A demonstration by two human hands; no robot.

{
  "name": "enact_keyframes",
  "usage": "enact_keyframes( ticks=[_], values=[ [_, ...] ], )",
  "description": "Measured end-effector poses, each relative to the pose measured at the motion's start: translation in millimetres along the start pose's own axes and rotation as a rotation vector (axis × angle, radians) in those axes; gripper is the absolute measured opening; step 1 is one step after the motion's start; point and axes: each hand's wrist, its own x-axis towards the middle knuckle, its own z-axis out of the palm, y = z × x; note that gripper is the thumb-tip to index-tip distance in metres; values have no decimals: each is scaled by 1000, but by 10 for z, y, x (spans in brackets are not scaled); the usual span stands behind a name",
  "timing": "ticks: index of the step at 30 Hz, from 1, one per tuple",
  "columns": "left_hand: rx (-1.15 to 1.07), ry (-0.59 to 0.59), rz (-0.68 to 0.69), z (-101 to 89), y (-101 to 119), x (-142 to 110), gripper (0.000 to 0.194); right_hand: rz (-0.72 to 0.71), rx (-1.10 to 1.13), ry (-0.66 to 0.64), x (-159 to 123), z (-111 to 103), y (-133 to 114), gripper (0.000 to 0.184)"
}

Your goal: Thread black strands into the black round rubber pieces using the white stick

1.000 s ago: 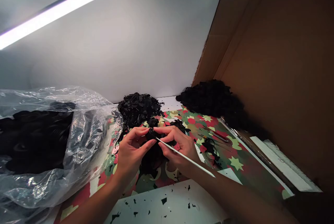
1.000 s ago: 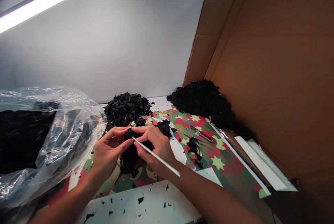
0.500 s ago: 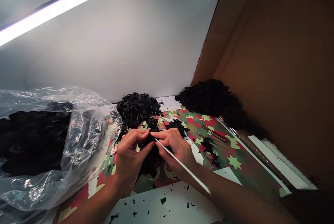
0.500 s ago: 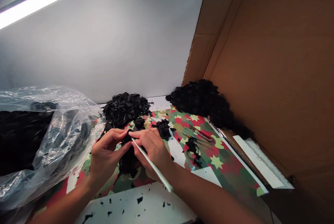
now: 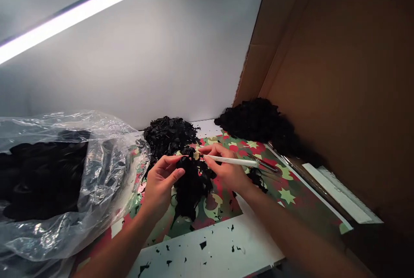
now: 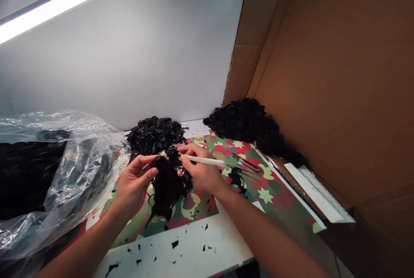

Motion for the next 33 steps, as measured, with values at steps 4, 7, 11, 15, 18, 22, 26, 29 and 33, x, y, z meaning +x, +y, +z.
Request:
enact_keyframes(
  ticks=[4,7,11,15,18,22,26,29,33],
  values=[
    [7,6,-38,-5,-15,-19,27,-280,-17,40,-114,70,-80,14],
    [33,-8,-24,-2,-28,-42,26,-465,-74,28,-155,136,-88,10],
    [57,-21,3,7,-31,-54,22,-583,-115,38,-153,185,-84,11],
    [56,-33,4,33,-7,-59,21,-596,-134,33,-150,188,-84,11],
    [55,-39,5,49,6,-66,20,-587,-128,23,-162,190,-84,11],
    [68,-30,16,57,17,-79,20,-539,-95,26,-180,202,-82,10],
    [74,-23,23,65,33,-88,20,-524,-76,30,-183,205,-100,11],
    [81,-21,29,80,52,-88,19,-550,-89,43,-168,196,-121,11],
    [89,-13,44,111,85,-92,18,-592,-142,35,-157,193,-135,9]
  ],
)
